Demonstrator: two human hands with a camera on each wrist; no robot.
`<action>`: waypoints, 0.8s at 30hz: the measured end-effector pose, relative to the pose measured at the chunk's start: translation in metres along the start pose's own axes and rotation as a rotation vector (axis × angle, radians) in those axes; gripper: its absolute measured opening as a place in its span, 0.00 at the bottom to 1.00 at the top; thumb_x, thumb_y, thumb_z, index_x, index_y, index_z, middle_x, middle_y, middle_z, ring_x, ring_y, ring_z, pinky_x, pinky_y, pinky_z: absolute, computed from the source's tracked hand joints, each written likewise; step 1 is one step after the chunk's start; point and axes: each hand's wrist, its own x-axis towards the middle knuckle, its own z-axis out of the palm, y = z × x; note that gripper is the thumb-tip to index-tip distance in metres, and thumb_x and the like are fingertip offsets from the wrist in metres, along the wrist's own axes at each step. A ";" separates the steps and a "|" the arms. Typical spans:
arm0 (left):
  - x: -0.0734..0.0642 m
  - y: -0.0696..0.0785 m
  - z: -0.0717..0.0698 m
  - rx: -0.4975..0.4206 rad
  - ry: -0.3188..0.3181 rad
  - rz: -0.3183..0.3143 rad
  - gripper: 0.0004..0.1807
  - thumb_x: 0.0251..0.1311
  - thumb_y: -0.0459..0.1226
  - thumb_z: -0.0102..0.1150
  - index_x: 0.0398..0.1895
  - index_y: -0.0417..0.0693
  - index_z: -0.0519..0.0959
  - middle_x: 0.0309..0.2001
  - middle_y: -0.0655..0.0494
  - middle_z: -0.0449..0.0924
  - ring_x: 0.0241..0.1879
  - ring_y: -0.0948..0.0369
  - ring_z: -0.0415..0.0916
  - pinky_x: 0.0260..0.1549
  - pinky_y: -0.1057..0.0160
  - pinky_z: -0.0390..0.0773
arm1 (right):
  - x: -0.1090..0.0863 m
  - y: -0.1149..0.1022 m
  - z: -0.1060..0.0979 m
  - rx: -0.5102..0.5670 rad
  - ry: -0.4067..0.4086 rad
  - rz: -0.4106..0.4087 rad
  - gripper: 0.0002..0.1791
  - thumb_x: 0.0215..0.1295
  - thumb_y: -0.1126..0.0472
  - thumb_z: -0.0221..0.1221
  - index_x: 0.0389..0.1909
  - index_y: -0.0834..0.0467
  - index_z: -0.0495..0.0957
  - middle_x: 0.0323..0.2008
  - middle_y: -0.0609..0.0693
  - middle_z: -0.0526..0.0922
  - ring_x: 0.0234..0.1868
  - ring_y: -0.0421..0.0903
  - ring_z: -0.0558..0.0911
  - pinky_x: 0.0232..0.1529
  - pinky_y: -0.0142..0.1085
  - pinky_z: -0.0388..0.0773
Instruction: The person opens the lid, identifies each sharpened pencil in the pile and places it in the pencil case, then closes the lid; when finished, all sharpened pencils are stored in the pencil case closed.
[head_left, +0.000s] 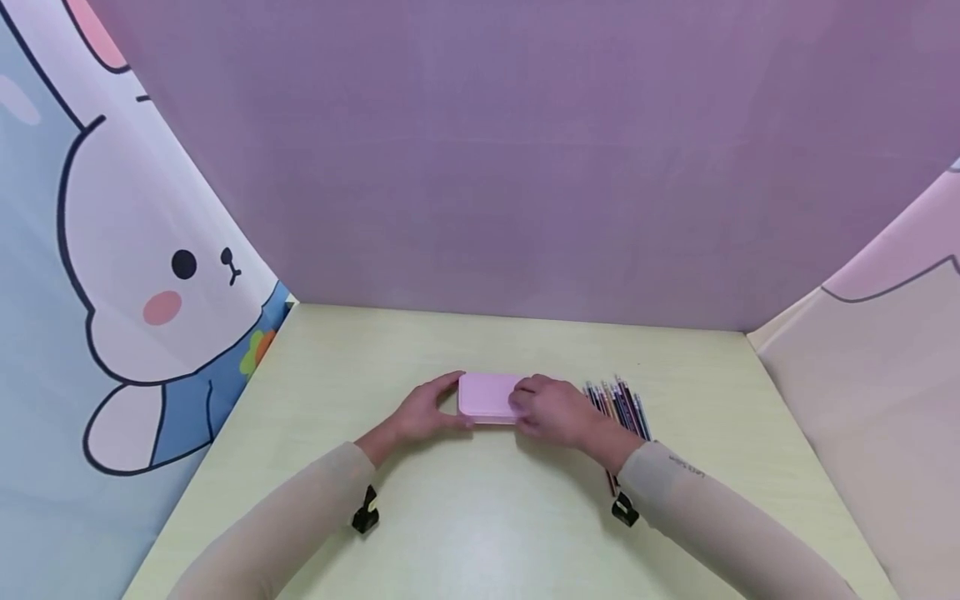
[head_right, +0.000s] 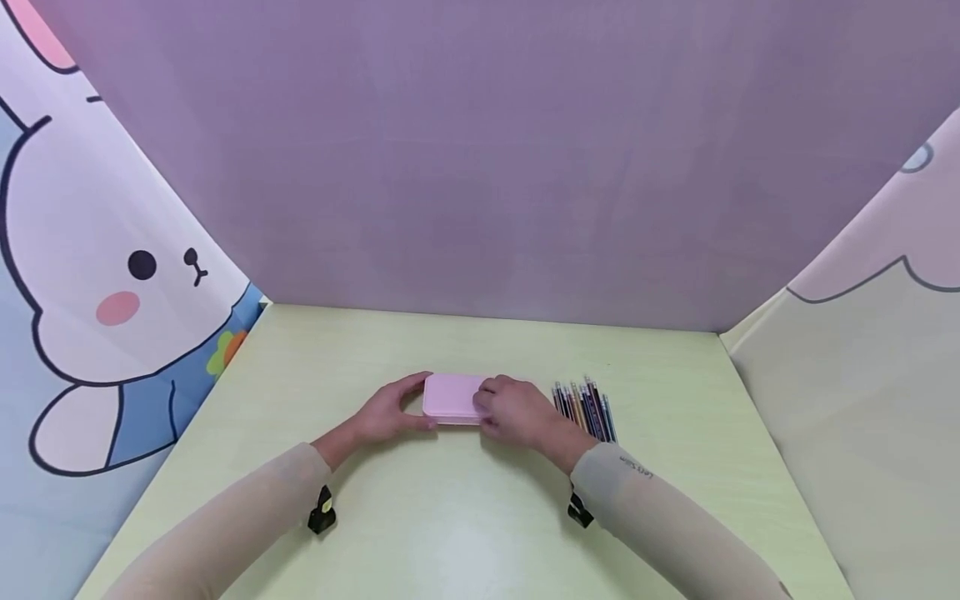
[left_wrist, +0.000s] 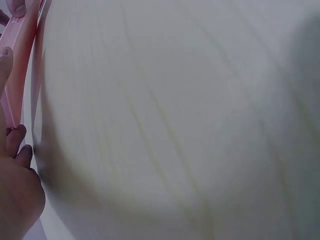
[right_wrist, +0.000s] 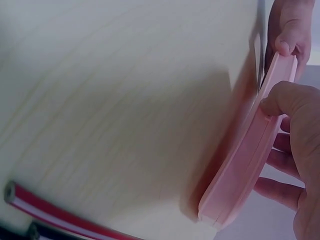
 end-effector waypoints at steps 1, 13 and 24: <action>0.000 0.000 0.000 0.015 0.010 0.004 0.56 0.48 0.51 0.81 0.79 0.49 0.62 0.76 0.51 0.66 0.76 0.52 0.63 0.76 0.53 0.62 | 0.000 0.000 0.000 -0.005 0.000 -0.002 0.15 0.59 0.51 0.71 0.45 0.52 0.85 0.49 0.48 0.87 0.51 0.46 0.85 0.51 0.37 0.86; 0.001 0.005 -0.002 0.142 0.048 -0.033 0.57 0.43 0.59 0.81 0.77 0.51 0.66 0.75 0.53 0.69 0.76 0.51 0.63 0.75 0.49 0.65 | 0.005 -0.007 0.000 -0.110 -0.033 -0.046 0.12 0.59 0.53 0.68 0.40 0.54 0.83 0.41 0.48 0.86 0.41 0.45 0.84 0.41 0.37 0.86; 0.003 0.004 -0.001 0.042 0.033 -0.059 0.55 0.46 0.52 0.82 0.77 0.45 0.66 0.73 0.49 0.71 0.76 0.50 0.63 0.75 0.49 0.63 | 0.016 -0.016 -0.006 -0.310 -0.133 -0.179 0.11 0.68 0.59 0.61 0.45 0.61 0.84 0.38 0.52 0.88 0.36 0.44 0.86 0.36 0.36 0.87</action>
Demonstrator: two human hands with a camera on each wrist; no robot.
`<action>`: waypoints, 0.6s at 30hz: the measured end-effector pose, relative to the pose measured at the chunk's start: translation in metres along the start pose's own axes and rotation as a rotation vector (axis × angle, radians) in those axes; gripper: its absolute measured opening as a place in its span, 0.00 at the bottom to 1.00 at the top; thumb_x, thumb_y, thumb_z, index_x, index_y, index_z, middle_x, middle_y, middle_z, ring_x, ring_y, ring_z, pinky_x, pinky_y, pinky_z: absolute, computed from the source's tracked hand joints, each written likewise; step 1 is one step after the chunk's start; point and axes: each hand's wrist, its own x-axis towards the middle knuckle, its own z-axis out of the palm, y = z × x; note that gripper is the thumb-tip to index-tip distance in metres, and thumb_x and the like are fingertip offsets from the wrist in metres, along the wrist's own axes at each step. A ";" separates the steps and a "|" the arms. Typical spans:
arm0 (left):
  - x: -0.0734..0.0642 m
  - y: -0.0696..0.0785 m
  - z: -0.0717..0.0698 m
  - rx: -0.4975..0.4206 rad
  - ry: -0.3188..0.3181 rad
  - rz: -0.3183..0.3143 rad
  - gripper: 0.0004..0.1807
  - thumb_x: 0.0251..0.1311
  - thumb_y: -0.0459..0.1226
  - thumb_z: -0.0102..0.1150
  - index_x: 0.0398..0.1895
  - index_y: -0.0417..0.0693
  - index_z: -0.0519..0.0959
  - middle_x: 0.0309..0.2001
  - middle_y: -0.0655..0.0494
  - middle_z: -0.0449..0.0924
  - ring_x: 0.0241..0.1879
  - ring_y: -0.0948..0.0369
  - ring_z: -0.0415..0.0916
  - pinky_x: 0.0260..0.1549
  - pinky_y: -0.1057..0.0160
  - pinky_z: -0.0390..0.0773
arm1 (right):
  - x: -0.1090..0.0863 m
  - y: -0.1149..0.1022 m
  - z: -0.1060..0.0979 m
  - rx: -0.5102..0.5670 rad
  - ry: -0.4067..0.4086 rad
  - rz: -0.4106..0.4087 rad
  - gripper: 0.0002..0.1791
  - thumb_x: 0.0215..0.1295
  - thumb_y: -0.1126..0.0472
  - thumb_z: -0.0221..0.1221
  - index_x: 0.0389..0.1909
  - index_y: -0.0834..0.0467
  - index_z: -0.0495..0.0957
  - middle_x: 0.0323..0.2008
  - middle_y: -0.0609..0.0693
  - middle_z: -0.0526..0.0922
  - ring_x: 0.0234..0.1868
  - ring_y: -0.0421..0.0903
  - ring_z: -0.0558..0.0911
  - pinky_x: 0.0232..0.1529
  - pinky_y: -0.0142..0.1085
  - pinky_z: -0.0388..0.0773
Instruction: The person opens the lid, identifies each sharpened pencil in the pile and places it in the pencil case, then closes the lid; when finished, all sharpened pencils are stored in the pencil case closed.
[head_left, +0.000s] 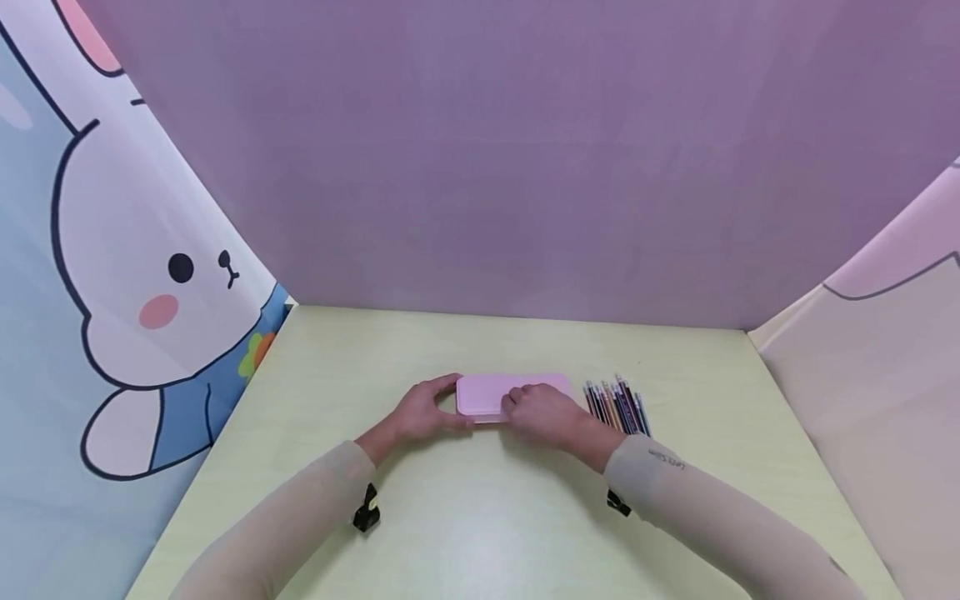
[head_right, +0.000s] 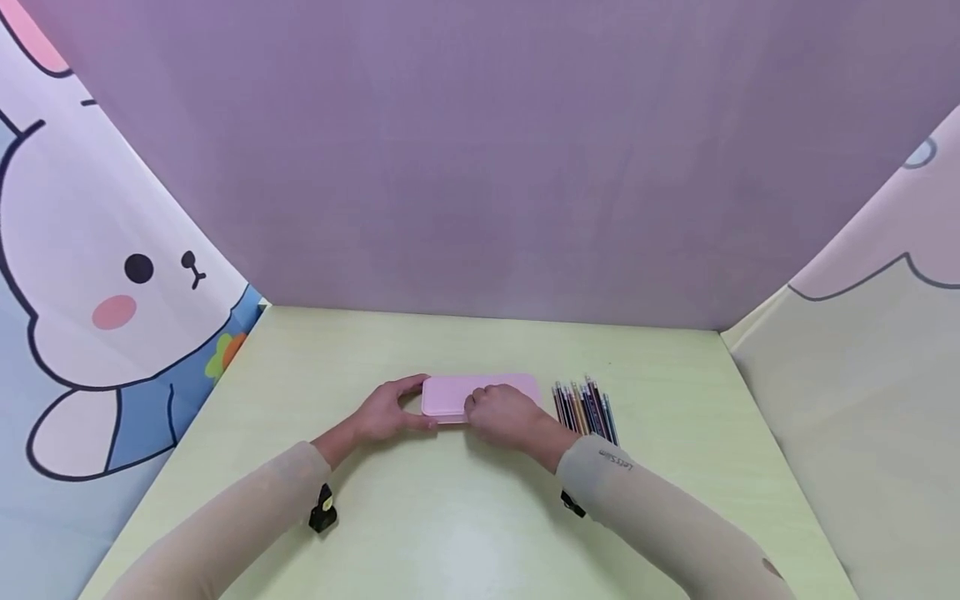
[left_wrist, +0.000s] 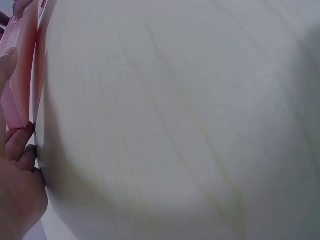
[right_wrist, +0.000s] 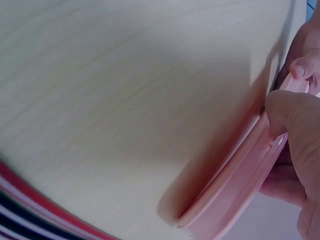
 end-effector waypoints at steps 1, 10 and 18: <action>0.000 0.000 0.000 -0.006 -0.004 0.001 0.55 0.46 0.52 0.82 0.77 0.44 0.66 0.73 0.48 0.71 0.76 0.49 0.63 0.75 0.49 0.63 | 0.000 0.000 0.000 -0.007 0.002 -0.005 0.11 0.68 0.59 0.61 0.45 0.62 0.84 0.37 0.52 0.88 0.35 0.44 0.86 0.35 0.36 0.87; 0.002 0.000 -0.002 -0.026 -0.033 0.008 0.55 0.46 0.51 0.82 0.77 0.43 0.65 0.73 0.47 0.71 0.75 0.49 0.64 0.76 0.50 0.62 | 0.000 0.002 0.000 -0.069 -0.005 -0.048 0.12 0.68 0.61 0.61 0.48 0.62 0.85 0.36 0.52 0.89 0.33 0.43 0.86 0.33 0.33 0.87; 0.000 -0.001 -0.008 -0.011 -0.066 0.003 0.56 0.46 0.50 0.83 0.78 0.45 0.63 0.74 0.49 0.69 0.76 0.49 0.62 0.76 0.49 0.61 | -0.004 0.009 0.000 0.206 0.045 0.060 0.07 0.66 0.55 0.65 0.39 0.54 0.85 0.40 0.47 0.89 0.38 0.44 0.88 0.38 0.38 0.87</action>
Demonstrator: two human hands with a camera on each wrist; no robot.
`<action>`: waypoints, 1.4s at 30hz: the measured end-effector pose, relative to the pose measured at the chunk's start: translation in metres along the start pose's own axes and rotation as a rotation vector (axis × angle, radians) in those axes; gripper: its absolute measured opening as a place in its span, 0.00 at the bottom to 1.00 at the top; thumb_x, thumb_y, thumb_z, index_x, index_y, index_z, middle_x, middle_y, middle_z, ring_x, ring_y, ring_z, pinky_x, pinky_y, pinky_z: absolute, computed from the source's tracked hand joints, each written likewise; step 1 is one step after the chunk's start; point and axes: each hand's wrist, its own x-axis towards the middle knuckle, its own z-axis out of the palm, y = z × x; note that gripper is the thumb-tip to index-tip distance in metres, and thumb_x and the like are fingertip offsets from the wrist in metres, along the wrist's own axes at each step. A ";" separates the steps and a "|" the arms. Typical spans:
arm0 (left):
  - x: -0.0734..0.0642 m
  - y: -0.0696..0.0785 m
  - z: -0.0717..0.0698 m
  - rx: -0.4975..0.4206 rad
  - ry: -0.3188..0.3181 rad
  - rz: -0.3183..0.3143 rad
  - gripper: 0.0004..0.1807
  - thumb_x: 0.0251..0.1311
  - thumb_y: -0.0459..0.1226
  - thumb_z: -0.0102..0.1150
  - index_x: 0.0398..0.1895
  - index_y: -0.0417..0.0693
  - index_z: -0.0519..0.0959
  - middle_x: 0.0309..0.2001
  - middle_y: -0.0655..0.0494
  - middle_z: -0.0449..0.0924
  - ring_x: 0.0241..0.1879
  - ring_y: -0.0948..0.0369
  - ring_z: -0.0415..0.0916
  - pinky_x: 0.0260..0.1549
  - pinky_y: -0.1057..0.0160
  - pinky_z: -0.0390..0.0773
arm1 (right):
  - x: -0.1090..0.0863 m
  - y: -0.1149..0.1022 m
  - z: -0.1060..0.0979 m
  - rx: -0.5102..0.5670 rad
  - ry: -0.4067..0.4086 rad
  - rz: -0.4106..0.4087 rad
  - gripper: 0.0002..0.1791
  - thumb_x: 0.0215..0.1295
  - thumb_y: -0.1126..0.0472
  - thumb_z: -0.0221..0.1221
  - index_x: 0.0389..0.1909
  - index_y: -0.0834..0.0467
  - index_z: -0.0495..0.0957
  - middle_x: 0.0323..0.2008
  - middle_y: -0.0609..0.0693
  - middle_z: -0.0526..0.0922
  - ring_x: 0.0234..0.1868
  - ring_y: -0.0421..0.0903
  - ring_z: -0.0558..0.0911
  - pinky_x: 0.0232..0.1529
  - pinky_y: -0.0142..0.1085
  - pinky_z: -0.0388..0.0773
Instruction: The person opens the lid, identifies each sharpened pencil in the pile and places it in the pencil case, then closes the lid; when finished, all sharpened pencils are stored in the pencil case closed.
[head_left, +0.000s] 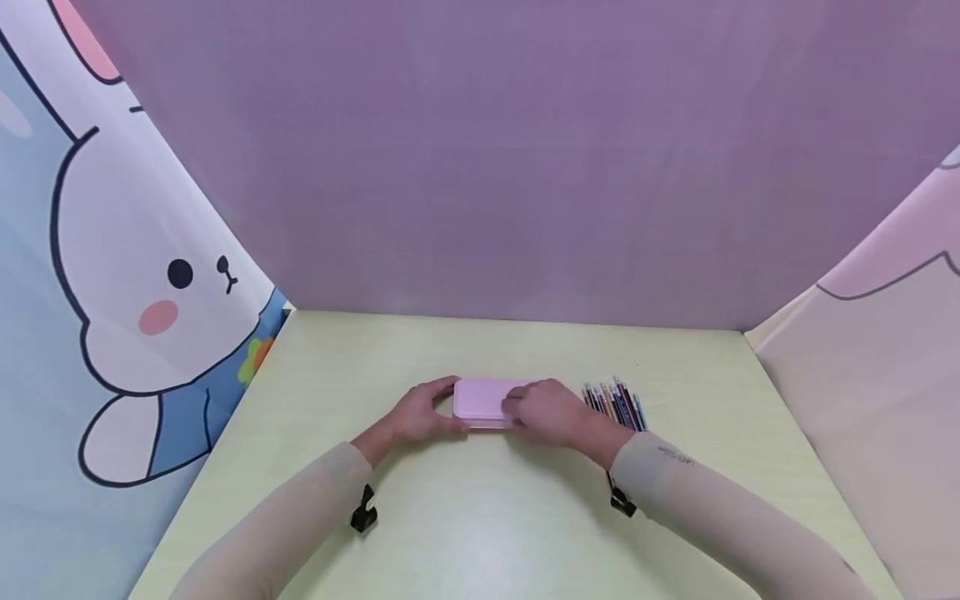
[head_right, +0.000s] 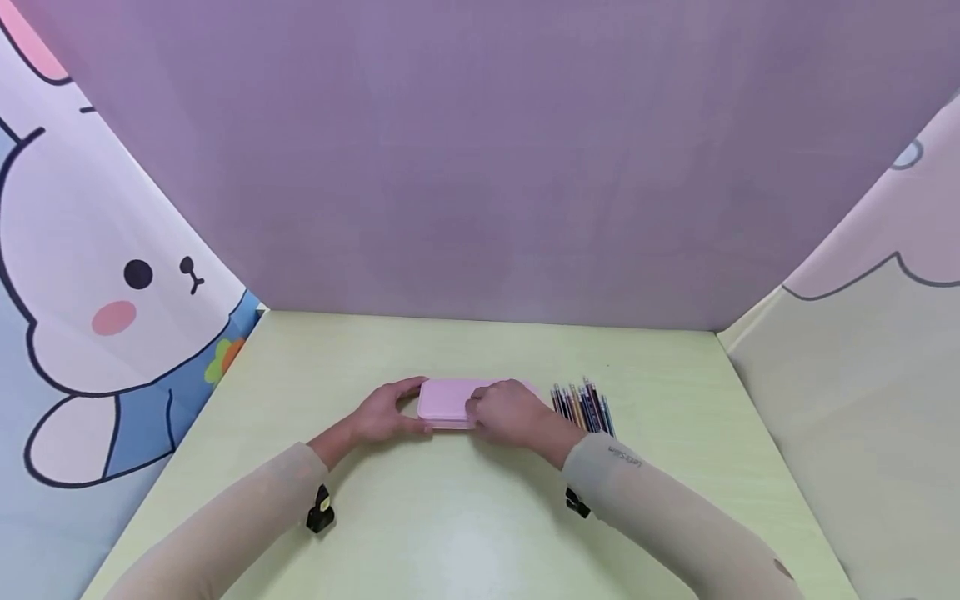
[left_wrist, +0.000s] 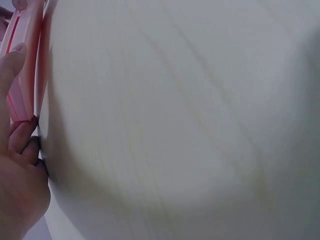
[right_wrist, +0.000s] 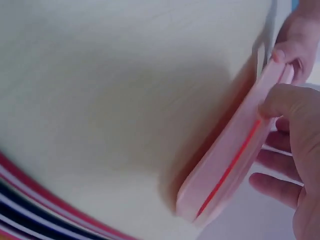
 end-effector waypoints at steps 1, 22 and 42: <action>0.000 -0.001 0.000 0.001 -0.002 -0.003 0.57 0.46 0.50 0.83 0.78 0.46 0.63 0.75 0.50 0.69 0.77 0.50 0.61 0.76 0.49 0.61 | -0.002 0.002 0.001 0.050 0.013 0.022 0.07 0.66 0.54 0.66 0.40 0.53 0.86 0.43 0.46 0.89 0.41 0.45 0.89 0.40 0.40 0.88; 0.002 -0.008 -0.007 -0.072 -0.022 0.034 0.55 0.49 0.45 0.82 0.79 0.49 0.62 0.78 0.53 0.63 0.78 0.53 0.58 0.77 0.53 0.59 | -0.067 0.044 0.010 0.306 0.047 0.190 0.20 0.73 0.51 0.61 0.58 0.58 0.84 0.60 0.53 0.84 0.61 0.52 0.83 0.62 0.47 0.82; -0.001 -0.009 0.002 -0.049 -0.009 0.034 0.58 0.49 0.43 0.81 0.81 0.46 0.56 0.79 0.52 0.60 0.79 0.51 0.55 0.77 0.51 0.58 | -0.059 0.078 0.011 0.784 0.239 0.459 0.11 0.74 0.55 0.62 0.47 0.56 0.88 0.43 0.48 0.90 0.46 0.46 0.89 0.47 0.38 0.88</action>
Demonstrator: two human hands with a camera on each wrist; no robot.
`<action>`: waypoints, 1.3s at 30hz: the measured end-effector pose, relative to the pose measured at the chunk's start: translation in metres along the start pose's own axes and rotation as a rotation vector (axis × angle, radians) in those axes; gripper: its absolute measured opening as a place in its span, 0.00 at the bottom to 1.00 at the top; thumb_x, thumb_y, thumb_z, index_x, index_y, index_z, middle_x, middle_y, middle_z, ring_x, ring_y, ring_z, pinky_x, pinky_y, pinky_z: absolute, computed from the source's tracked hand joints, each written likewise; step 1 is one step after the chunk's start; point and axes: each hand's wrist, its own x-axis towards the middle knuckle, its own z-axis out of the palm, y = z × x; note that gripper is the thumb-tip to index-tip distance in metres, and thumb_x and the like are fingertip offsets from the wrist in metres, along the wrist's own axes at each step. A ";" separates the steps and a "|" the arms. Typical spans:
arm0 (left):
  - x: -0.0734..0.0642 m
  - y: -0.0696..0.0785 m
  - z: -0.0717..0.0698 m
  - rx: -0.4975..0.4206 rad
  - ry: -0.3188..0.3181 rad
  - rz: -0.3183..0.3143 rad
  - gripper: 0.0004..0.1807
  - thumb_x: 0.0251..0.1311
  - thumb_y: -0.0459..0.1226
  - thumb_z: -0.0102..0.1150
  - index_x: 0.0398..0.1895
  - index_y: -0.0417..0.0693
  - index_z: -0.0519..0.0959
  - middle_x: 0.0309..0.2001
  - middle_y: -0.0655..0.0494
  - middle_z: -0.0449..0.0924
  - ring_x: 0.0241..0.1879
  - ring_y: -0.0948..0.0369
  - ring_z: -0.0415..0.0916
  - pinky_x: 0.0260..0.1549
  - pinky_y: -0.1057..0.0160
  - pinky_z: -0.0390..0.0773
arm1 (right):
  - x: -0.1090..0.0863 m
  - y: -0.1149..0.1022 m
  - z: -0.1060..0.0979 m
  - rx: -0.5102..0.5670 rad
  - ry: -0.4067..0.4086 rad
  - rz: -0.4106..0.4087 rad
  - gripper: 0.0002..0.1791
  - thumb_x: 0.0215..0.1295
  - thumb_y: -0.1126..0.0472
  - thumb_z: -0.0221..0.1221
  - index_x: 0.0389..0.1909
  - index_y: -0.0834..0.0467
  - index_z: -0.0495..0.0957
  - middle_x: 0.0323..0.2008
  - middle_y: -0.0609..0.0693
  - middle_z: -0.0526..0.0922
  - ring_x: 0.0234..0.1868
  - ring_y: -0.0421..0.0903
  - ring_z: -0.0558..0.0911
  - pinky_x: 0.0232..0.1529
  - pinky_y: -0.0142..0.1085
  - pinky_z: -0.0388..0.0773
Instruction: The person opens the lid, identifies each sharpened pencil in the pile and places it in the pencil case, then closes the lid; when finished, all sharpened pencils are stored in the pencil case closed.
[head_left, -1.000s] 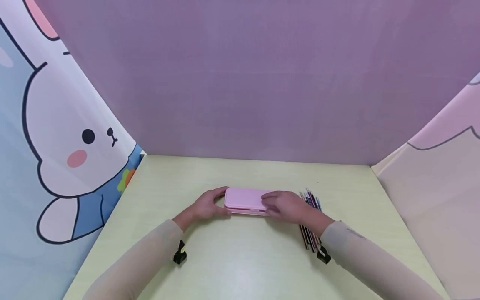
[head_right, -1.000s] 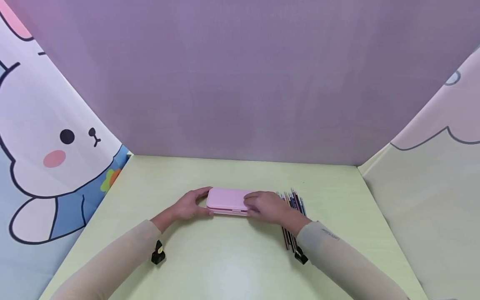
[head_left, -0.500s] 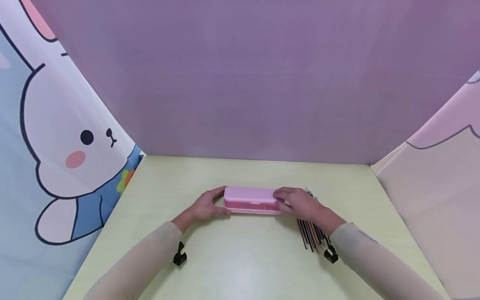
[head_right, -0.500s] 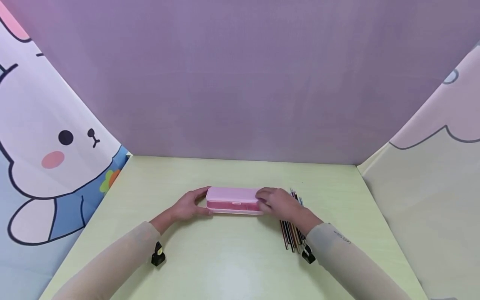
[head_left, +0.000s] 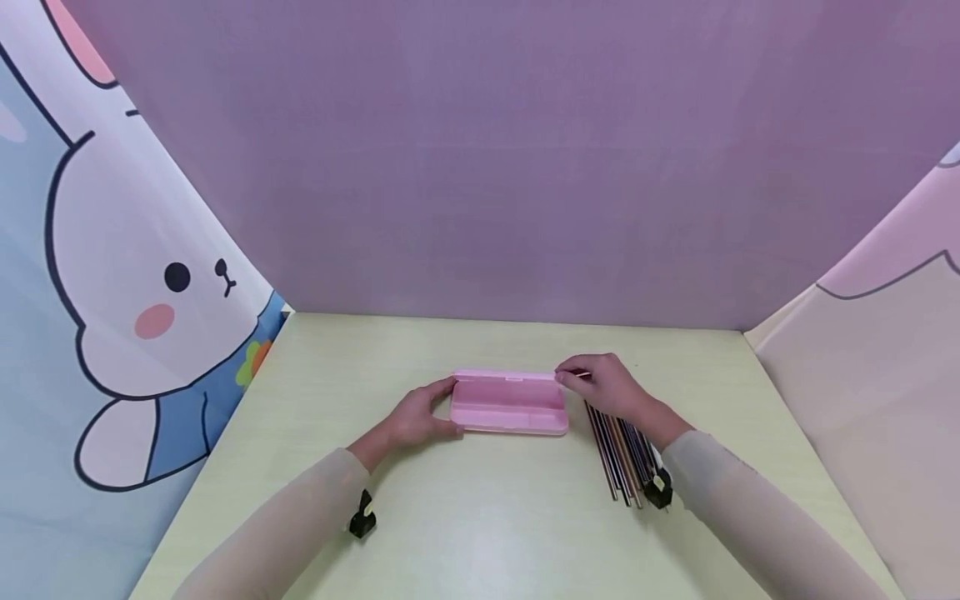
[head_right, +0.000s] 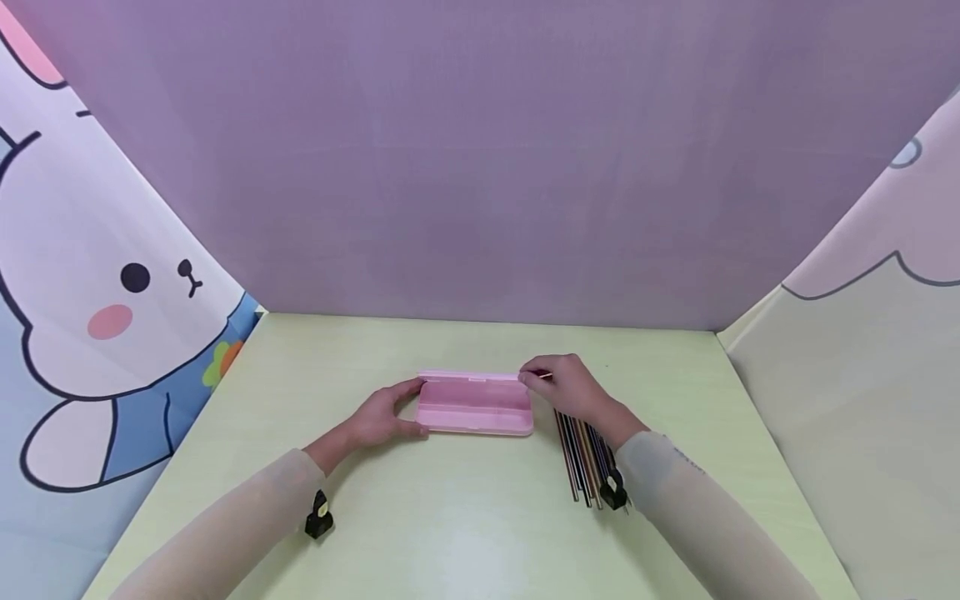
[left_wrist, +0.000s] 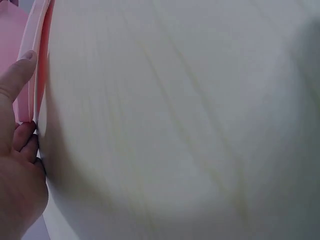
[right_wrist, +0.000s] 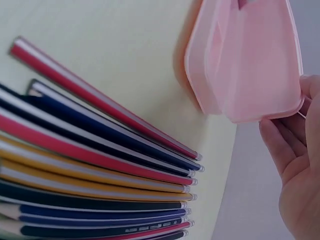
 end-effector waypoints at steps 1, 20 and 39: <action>0.000 0.000 0.000 0.009 0.004 0.001 0.58 0.49 0.43 0.81 0.81 0.46 0.56 0.79 0.52 0.61 0.79 0.51 0.55 0.77 0.50 0.58 | 0.002 0.001 -0.001 0.022 0.008 0.018 0.10 0.74 0.55 0.62 0.47 0.55 0.88 0.42 0.47 0.90 0.46 0.46 0.89 0.46 0.39 0.88; -0.003 0.001 0.008 0.088 0.047 0.007 0.56 0.50 0.47 0.80 0.81 0.52 0.58 0.79 0.52 0.61 0.78 0.47 0.57 0.75 0.42 0.60 | 0.031 0.015 -0.002 0.347 0.121 0.412 0.24 0.72 0.42 0.62 0.50 0.61 0.83 0.47 0.59 0.85 0.47 0.55 0.87 0.45 0.54 0.88; 0.004 0.001 0.010 0.175 0.070 -0.003 0.54 0.50 0.51 0.80 0.80 0.57 0.61 0.77 0.53 0.65 0.76 0.48 0.62 0.73 0.43 0.66 | 0.044 0.038 -0.002 0.594 0.055 0.576 0.27 0.78 0.46 0.56 0.61 0.66 0.76 0.54 0.66 0.83 0.55 0.61 0.85 0.53 0.52 0.86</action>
